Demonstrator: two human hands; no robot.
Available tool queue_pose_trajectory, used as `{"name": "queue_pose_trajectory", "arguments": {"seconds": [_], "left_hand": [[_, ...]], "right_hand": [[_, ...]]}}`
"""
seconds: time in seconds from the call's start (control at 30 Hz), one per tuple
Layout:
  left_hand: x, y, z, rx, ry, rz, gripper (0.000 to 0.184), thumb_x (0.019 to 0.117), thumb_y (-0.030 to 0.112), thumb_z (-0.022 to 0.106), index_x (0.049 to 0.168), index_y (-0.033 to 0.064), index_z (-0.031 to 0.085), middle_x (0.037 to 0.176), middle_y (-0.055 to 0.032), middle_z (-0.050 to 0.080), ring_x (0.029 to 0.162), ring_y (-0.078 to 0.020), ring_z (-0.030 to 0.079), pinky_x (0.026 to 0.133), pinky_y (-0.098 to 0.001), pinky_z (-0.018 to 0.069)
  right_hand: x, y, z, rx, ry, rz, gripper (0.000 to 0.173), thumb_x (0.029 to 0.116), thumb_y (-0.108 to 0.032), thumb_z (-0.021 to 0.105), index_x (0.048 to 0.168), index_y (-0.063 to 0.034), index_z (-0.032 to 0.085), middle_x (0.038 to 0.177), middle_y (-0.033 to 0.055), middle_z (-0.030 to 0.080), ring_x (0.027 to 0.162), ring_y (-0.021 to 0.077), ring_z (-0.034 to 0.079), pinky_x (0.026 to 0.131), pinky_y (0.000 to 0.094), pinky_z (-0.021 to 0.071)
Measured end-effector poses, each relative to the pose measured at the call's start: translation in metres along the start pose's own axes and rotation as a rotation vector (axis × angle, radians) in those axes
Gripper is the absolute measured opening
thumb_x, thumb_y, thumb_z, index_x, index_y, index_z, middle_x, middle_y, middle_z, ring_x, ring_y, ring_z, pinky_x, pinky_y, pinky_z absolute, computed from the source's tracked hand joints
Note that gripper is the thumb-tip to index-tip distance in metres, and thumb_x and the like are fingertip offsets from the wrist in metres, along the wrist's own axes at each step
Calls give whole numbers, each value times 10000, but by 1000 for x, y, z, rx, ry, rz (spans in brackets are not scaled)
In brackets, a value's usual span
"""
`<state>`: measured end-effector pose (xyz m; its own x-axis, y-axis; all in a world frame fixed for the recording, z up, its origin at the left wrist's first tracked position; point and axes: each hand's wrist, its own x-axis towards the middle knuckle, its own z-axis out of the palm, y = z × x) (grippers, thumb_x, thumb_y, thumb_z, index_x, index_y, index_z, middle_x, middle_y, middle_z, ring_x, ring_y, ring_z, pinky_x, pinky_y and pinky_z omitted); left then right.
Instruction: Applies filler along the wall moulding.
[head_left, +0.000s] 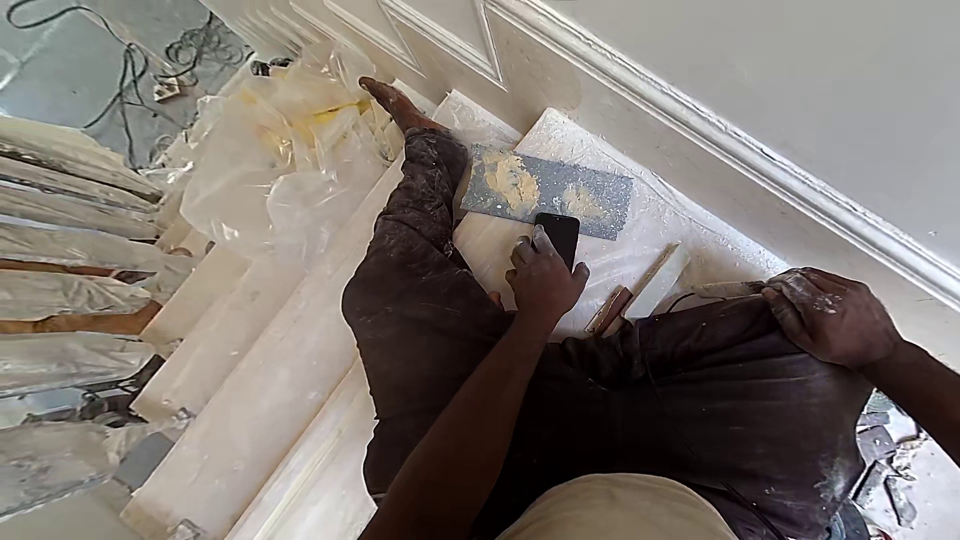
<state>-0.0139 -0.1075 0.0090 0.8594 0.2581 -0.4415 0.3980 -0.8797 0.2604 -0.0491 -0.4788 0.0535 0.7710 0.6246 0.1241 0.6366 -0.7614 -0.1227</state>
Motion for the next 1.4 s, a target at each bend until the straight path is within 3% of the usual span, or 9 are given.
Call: {"name": "queue_pose_trajectory", "arguments": {"seconds": [0.43,0.57,1.0,1.3,1.4], "left_hand": [[22,17,21,13,104,-69,1015,873,462,719,1631,33,197,1513,-306,402,1403,-479,404,1023,-658,408],[26,21,22,53,86,-74,1033,878,475,709,1635,28,166,1515,-313,391,1403,-473,407,1020,-651,414],[33,19,20,-53,185,-55,1074,809,500,768,1629,73,221,1515,-279,413,1389,-444,432,1000,-632,432],[50,20,18,-86,184,-3,1076,810,508,760,1638,80,222,1500,-244,449,1393,-421,439,992,-631,443],[49,12,-2,-182,111,15,986,860,577,723,1600,70,316,1528,-256,422,1418,-445,407,1007,-667,430]], "right_hand": [[6,3,-1,35,0,-17,441,1042,-275,379,957,36,680,885,198,709,823,364,724,673,490,577],[7,6,1,45,-7,-17,441,1040,-279,377,960,29,683,886,190,711,827,357,726,674,488,578],[6,6,3,11,14,18,430,1025,-278,383,927,15,682,853,175,703,793,340,725,633,475,574],[5,9,4,-9,-17,45,454,1031,-288,375,942,20,696,890,178,716,828,338,731,672,478,585],[6,7,3,6,-20,92,468,1032,-307,365,947,14,694,892,177,717,835,343,730,676,491,581]]}}
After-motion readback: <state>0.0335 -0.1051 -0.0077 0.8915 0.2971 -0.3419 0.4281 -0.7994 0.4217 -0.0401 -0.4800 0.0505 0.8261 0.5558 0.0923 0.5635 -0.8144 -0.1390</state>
